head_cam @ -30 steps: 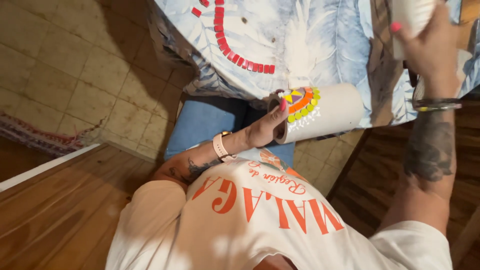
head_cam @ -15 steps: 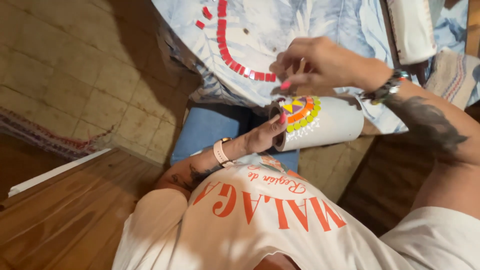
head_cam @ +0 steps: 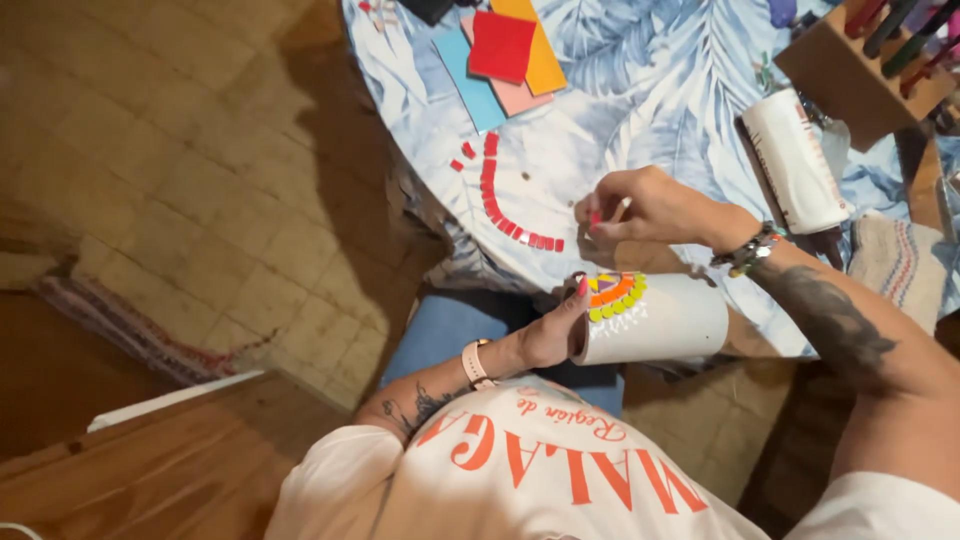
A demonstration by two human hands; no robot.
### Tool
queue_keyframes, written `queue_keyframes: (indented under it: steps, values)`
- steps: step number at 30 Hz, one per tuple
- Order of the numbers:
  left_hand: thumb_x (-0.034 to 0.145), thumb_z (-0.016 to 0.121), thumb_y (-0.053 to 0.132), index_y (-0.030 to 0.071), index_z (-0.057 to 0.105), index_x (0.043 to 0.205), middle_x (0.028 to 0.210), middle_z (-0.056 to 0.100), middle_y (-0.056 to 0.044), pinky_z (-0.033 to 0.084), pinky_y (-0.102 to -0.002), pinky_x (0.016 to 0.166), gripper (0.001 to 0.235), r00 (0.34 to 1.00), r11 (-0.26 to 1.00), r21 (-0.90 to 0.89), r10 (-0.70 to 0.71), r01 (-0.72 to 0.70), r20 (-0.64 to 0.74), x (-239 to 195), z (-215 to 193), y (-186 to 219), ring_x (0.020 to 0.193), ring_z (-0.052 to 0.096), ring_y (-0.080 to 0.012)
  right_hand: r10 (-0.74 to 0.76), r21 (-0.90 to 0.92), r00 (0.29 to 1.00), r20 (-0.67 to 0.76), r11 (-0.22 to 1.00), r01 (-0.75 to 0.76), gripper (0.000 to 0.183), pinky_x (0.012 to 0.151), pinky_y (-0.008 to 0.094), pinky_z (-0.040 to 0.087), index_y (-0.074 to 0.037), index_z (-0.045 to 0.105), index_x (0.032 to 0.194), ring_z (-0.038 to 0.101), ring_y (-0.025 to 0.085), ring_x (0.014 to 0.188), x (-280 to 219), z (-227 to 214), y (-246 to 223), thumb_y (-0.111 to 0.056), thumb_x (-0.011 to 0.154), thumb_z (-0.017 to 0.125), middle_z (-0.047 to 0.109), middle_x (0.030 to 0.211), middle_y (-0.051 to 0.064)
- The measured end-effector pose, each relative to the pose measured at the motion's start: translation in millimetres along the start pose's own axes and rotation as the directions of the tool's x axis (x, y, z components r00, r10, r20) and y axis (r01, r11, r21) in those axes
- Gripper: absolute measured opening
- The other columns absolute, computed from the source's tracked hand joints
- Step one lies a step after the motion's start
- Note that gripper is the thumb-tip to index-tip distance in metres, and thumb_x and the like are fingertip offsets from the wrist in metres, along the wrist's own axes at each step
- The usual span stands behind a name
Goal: Decorating a white mug by gluing small colorful mosaic pieces onto its surface to create a pattern
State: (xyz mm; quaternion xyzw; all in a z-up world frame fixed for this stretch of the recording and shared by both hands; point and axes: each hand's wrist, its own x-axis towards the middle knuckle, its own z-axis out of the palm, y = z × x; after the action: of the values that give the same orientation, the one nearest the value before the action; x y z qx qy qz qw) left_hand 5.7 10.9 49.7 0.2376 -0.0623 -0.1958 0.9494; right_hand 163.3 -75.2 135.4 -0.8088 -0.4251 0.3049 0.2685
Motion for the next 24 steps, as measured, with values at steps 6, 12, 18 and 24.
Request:
queue_keyframes:
  steps: [6,12,18,24]
  values:
    - [0.092,0.046,0.038,-0.007,0.046,0.105,0.105,0.053,-0.017,0.039,-0.037,0.093,0.047,0.99,0.993,-0.059,0.094,-0.101,-0.105,5,17,4,0.097,0.051,-0.0138,0.086,0.27,0.941,-0.328,0.963,0.006,0.024,0.061,0.028,0.051,0.001,0.055,0.085,0.058,0.016,0.067,-29,-18,12,0.008,0.065,0.067,0.06,0.069,0.011]
    - [0.088,0.031,0.054,-0.003,0.041,0.123,0.124,0.043,-0.019,0.035,-0.038,0.098,0.067,0.996,0.984,-0.172,-0.025,0.04,0.087,23,-22,-10,0.115,0.042,-0.0269,0.043,0.182,0.908,-0.417,0.983,0.038,0.01,0.068,0.024,0.053,0.001,0.053,0.075,0.06,0.016,0.076,-68,-29,5,0.002,0.073,0.063,0.059,0.077,0.011]
    - [0.088,0.034,0.055,-0.004,0.044,0.12,0.118,0.049,-0.018,0.037,-0.036,0.095,0.068,0.995,0.981,-0.19,-0.016,0.035,0.103,30,-23,-7,0.109,0.049,-0.024,-0.004,0.214,0.843,-0.537,0.967,0.141,0.007,0.067,0.027,0.055,0.007,0.052,0.08,0.06,0.022,0.076,-98,-25,-6,0.007,0.076,0.057,0.056,0.079,0.017]
    - [0.089,0.034,0.053,-0.002,0.044,0.12,0.12,0.047,-0.019,0.035,-0.038,0.097,0.064,0.998,0.983,-0.176,-0.05,0.055,0.032,41,-31,-9,0.112,0.045,-0.0258,0.125,0.279,0.658,-0.742,0.951,0.134,0.012,0.066,0.033,0.053,0.011,0.044,0.092,0.057,0.029,0.068,-123,-4,-40,0.008,0.087,0.054,0.053,0.08,0.024]
